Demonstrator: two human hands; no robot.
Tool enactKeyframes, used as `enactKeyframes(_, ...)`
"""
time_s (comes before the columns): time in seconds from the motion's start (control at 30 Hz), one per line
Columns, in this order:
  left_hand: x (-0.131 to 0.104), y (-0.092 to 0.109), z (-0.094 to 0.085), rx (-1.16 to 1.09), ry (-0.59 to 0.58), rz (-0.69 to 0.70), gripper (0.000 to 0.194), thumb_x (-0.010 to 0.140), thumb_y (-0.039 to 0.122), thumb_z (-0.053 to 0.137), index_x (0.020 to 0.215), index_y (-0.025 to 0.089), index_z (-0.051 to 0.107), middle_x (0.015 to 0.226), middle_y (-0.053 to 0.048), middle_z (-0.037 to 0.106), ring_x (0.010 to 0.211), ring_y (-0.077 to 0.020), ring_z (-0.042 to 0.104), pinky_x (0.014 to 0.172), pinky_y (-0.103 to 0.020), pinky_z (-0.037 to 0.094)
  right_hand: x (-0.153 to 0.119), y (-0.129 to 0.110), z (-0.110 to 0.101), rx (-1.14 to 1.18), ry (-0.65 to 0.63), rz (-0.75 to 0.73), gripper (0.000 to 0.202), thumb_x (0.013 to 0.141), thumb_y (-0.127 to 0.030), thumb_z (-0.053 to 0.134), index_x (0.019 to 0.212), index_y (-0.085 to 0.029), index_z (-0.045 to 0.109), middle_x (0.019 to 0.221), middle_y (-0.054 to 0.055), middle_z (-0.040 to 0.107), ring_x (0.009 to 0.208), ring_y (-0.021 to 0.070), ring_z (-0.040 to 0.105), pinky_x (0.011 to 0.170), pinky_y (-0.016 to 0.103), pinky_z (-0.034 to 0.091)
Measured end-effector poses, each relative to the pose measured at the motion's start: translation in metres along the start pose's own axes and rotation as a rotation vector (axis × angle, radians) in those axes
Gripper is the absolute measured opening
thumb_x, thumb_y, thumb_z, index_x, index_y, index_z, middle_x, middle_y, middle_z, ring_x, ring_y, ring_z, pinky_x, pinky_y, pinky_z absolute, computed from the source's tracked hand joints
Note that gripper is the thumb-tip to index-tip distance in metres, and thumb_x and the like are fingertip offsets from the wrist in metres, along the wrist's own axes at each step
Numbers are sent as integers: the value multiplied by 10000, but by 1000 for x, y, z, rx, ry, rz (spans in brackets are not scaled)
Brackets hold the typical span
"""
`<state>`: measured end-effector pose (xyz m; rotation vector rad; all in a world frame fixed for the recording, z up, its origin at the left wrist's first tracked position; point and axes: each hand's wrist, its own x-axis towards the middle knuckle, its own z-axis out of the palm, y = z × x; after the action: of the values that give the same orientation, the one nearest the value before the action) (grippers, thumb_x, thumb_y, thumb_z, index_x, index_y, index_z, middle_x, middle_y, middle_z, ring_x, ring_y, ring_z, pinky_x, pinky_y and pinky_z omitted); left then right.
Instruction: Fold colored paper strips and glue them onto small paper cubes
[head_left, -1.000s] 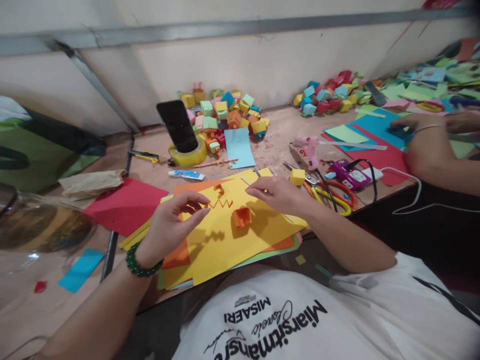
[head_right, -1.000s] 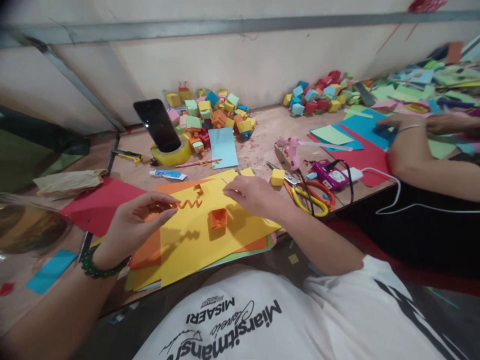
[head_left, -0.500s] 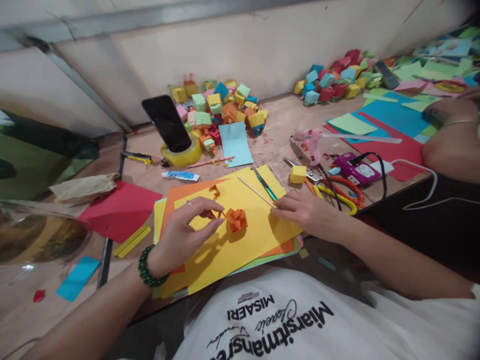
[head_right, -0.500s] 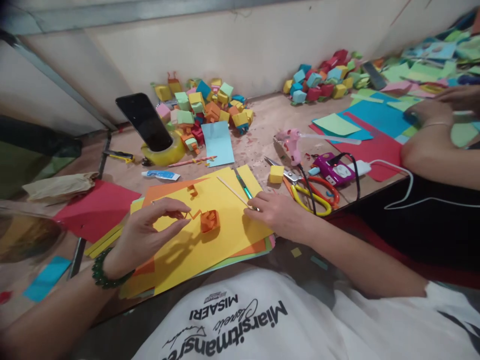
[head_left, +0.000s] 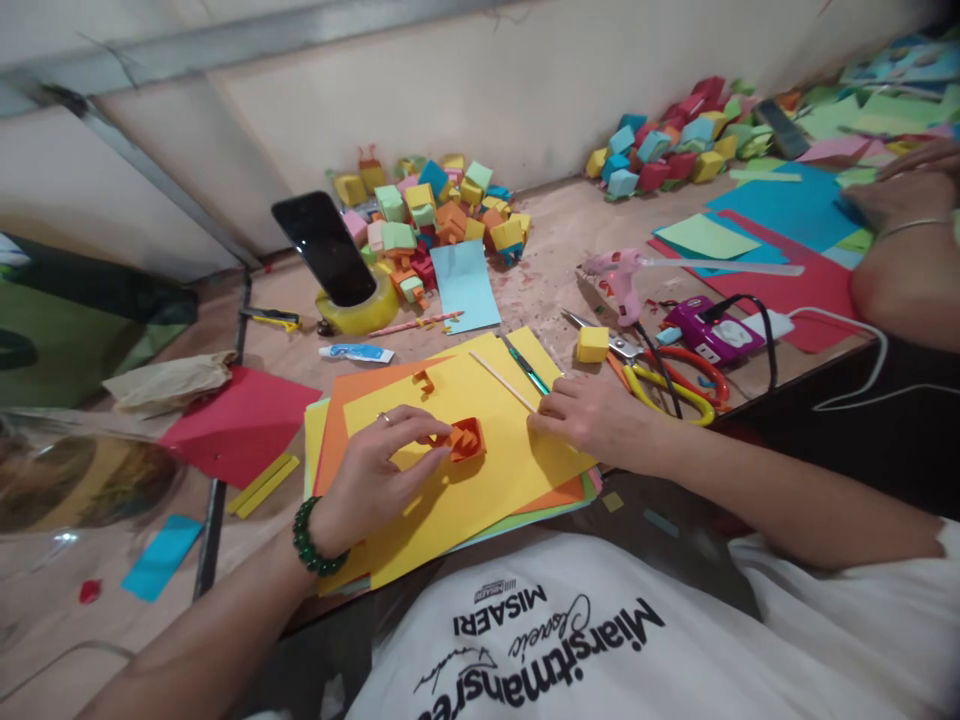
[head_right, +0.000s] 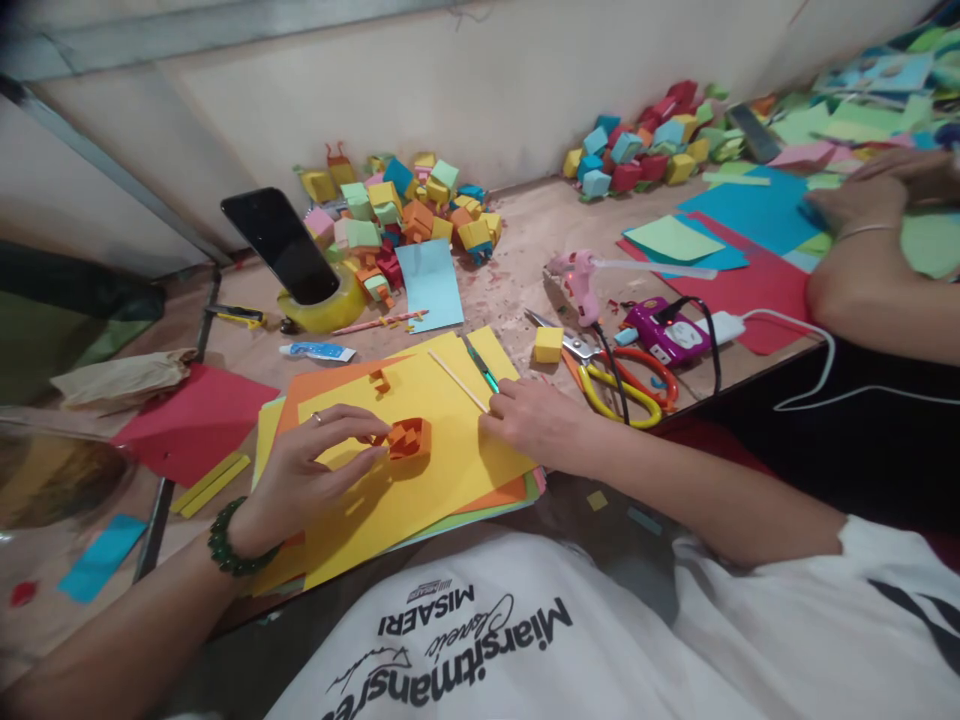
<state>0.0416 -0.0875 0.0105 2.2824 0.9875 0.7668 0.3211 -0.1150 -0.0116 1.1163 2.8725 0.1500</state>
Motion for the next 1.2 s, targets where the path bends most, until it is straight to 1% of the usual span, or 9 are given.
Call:
enactKeyframes(0.27, -1, -3, 3, 30, -20, 46, 142, 847, 237, 595, 901, 212, 724, 895, -78, 716, 835, -198, 677, 756, -314, 547, 7, 2, -1, -63, 84, -127, 143, 914, -127, 522, 847, -139, 649, 834, 94, 646, 824, 205, 522, 686, 325, 378)
enactKeyframes(0.43, -2, -1, 5, 45, -41, 55, 158, 856, 232, 585, 924, 215, 727, 913, -80, 713, 831, -192, 677, 756, -312, 548, 0, 10, 8, 86, 244, -274, 210, 959, -139, 404, 990, -160, 611, 972, 108, 657, 892, 190, 588, 729, 337, 467)
enactKeyframes(0.53, -3, -2, 6, 45, -60, 66, 168, 862, 226, 579, 933, 224, 731, 929, -77, 708, 832, -191, 679, 758, -315, 551, -12, 3, -3, 423, 471, -72, 170, 973, -257, 403, 1008, -234, 568, 1129, 107, 650, 985, 202, 638, 789, 375, 529)
enactKeyframes(0.6, -3, -3, 7, 41, -71, 71, 173, 866, 226, 572, 926, 224, 734, 934, -78, 705, 832, -193, 679, 757, -317, 552, -15, -9, -20, 709, 728, 94, 99, 964, -267, 441, 1031, -280, 513, 1098, 74, 656, 889, 176, 679, 706, 331, 566)
enactKeyframes(0.63, -3, -3, 7, 38, -75, 74, 175, 869, 227, 568, 922, 222, 735, 935, -79, 705, 833, -194, 679, 756, -317, 553, -14, -16, -29, 825, 936, 129, 136, 963, -243, 446, 1085, -297, 472, 1049, 55, 658, 813, 158, 690, 647, 301, 573)
enactKeyframes(0.67, -2, -3, 7, 36, -79, 77, 177, 872, 230, 566, 921, 219, 735, 936, -80, 704, 833, -193, 678, 755, -317, 553, -11, -23, -37, 867, 1053, 140, 169, 964, -217, 447, 1107, -307, 450, 981, 27, 660, 749, 134, 689, 608, 266, 572)
enactKeyframes(0.73, -1, -4, 8, 35, -91, 78, 176, 877, 235, 568, 927, 213, 735, 936, -81, 702, 833, -190, 678, 754, -313, 553, -2, -34, -49, 899, 1065, 139, 136, 966, -191, 451, 1064, -285, 440, 901, 3, 636, 664, 100, 677, 552, 210, 561)
enactKeyframes(0.83, -1, -4, 9, 29, -99, 74, 174, 879, 232, 576, 949, 219, 736, 959, -80, 692, 850, -182, 673, 768, -305, 553, 13, -41, -48, 890, 934, 126, 66, 981, -191, 400, 1014, -247, 411, 891, 15, 607, 681, 94, 679, 563, 198, 568)
enactKeyframes(1.2, 0, -8, 12, 66, -104, 99, 192, 865, 185, 598, 994, 225, 735, 975, -68, 658, 865, -168, 652, 797, -303, 540, 33, -37, -43, 775, 812, 81, 89, 960, -146, 390, 940, -232, 380, 872, 3, 602, 638, 55, 642, 585, 168, 534)
